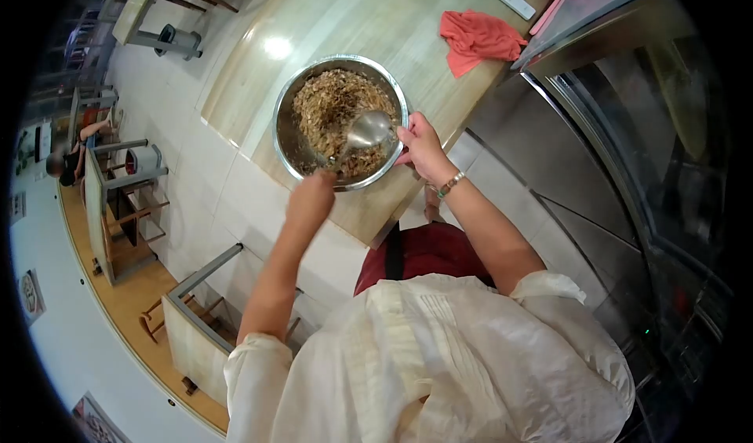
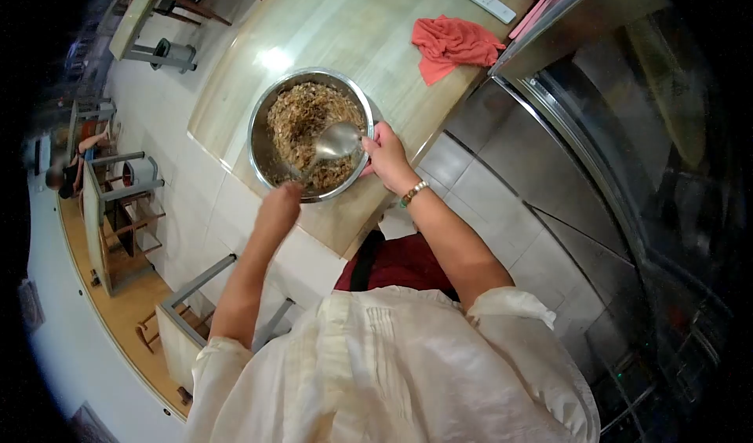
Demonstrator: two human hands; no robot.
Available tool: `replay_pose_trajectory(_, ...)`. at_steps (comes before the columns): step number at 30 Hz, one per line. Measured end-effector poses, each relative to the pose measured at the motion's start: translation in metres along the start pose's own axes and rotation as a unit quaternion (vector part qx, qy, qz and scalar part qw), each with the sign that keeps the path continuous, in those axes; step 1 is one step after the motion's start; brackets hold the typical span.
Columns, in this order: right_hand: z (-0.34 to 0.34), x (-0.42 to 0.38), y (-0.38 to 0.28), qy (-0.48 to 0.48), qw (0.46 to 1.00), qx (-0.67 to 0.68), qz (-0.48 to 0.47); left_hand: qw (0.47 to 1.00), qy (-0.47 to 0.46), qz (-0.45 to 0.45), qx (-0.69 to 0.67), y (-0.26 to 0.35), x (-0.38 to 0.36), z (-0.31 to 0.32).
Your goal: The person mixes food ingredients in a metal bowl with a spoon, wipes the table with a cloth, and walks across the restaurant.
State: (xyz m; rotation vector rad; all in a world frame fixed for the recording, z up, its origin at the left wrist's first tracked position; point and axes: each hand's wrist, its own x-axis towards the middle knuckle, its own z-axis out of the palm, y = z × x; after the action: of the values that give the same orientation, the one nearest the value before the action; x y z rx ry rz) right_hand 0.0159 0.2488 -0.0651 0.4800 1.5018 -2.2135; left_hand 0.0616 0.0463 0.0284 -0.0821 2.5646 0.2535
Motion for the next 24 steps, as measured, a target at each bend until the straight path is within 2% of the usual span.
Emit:
replay_pose_trajectory(2,-0.003,0.002,0.003,0.01,1.0,-0.025,-0.014,0.999,0.02,0.03,0.04,-0.025,0.036,-0.011)
replay_pose_trajectory(3,-0.003,-0.001,0.003,0.011,0.998,-0.056,-0.024,0.994,0.093,0.044,0.03,-0.034,0.042,-0.016)
replay_pose_trajectory(4,-0.002,-0.005,0.001,0.007,0.998,-0.057,-0.024,0.993,0.104,-0.008,0.054,-0.015,0.029,-0.04)
replay_pose_trajectory(6,0.0,-0.004,-0.005,0.011,1.0,-0.024,0.01,0.993,0.107,-0.04,0.023,-0.013,0.006,-0.041)
replay_pose_trajectory(7,0.0,-0.003,-0.001,0.016,1.0,-0.013,0.009,0.991,0.131,-0.026,0.001,-0.013,-0.012,-0.036)
replay_pose_trajectory(8,-0.001,-0.002,-0.001,0.018,1.0,-0.009,0.008,0.996,0.062,-0.062,0.025,0.001,-0.029,-0.037)
replay_pose_trajectory(10,-0.003,-0.002,0.002,0.009,1.0,-0.029,0.0,0.998,-0.023,-0.016,0.061,0.001,-0.031,-0.007)
replay_pose_trajectory(11,-0.003,-0.001,0.002,0.01,1.0,-0.027,0.0,0.998,0.015,0.014,0.059,-0.015,-0.013,0.006)
replay_pose_trajectory(13,-0.004,-0.003,0.002,0.005,1.0,-0.022,-0.015,0.991,0.093,0.042,0.09,-0.026,0.031,-0.016)
replay_pose_trajectory(14,-0.004,-0.004,0.002,0.006,1.0,-0.021,-0.015,0.971,0.143,0.125,0.148,-0.03,0.044,-0.03)
replay_pose_trajectory(15,-0.004,-0.005,0.0,0.007,1.0,-0.02,-0.013,0.964,0.126,0.13,0.195,-0.028,0.05,-0.046)
replay_pose_trajectory(17,-0.001,-0.006,-0.002,0.009,1.0,-0.011,-0.005,0.919,0.172,0.197,0.296,-0.033,0.05,-0.075)
replay_pose_trajectory(18,0.0,-0.005,-0.001,0.012,1.0,-0.008,-0.002,0.898,0.169,0.201,0.352,-0.031,0.055,-0.09)
replay_pose_trajectory(20,0.0,-0.005,-0.001,0.03,0.999,-0.044,-0.005,0.862,0.241,0.249,0.37,-0.027,0.072,-0.113)
replay_pose_trajectory(23,0.005,-0.012,-0.005,0.042,0.999,-0.015,0.004,0.875,0.224,0.252,0.349,-0.058,0.114,-0.116)
replay_pose_trajectory(24,0.006,-0.012,-0.005,0.049,0.999,0.011,-0.006,0.903,0.196,0.219,0.312,-0.078,0.11,-0.105)
